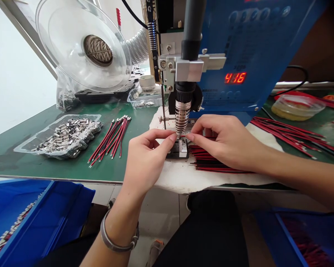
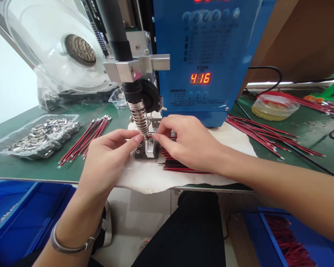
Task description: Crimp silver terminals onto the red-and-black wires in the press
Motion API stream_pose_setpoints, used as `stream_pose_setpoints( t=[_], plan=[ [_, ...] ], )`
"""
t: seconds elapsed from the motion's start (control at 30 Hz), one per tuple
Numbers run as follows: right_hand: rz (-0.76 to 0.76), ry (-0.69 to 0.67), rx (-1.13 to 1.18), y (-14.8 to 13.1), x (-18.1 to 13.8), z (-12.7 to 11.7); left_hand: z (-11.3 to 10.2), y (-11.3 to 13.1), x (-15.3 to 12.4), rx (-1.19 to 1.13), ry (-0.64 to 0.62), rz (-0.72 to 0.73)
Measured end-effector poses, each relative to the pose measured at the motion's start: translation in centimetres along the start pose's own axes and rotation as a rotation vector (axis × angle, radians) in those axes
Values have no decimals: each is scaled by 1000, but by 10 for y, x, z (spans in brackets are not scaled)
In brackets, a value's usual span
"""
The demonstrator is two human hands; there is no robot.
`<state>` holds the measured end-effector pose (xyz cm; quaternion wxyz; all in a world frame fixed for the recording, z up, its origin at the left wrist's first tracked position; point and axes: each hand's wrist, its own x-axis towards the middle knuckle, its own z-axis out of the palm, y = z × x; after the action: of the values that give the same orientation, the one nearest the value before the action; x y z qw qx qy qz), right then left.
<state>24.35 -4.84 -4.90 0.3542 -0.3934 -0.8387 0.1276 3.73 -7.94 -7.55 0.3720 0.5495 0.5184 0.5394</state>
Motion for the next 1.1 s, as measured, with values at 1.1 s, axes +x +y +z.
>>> stream_pose_setpoints(
  t=[1.1],
  plan=[
    [-215, 21, -140, 11, 0, -1, 0, 1, 0, 7, -11, 7]
  ],
)
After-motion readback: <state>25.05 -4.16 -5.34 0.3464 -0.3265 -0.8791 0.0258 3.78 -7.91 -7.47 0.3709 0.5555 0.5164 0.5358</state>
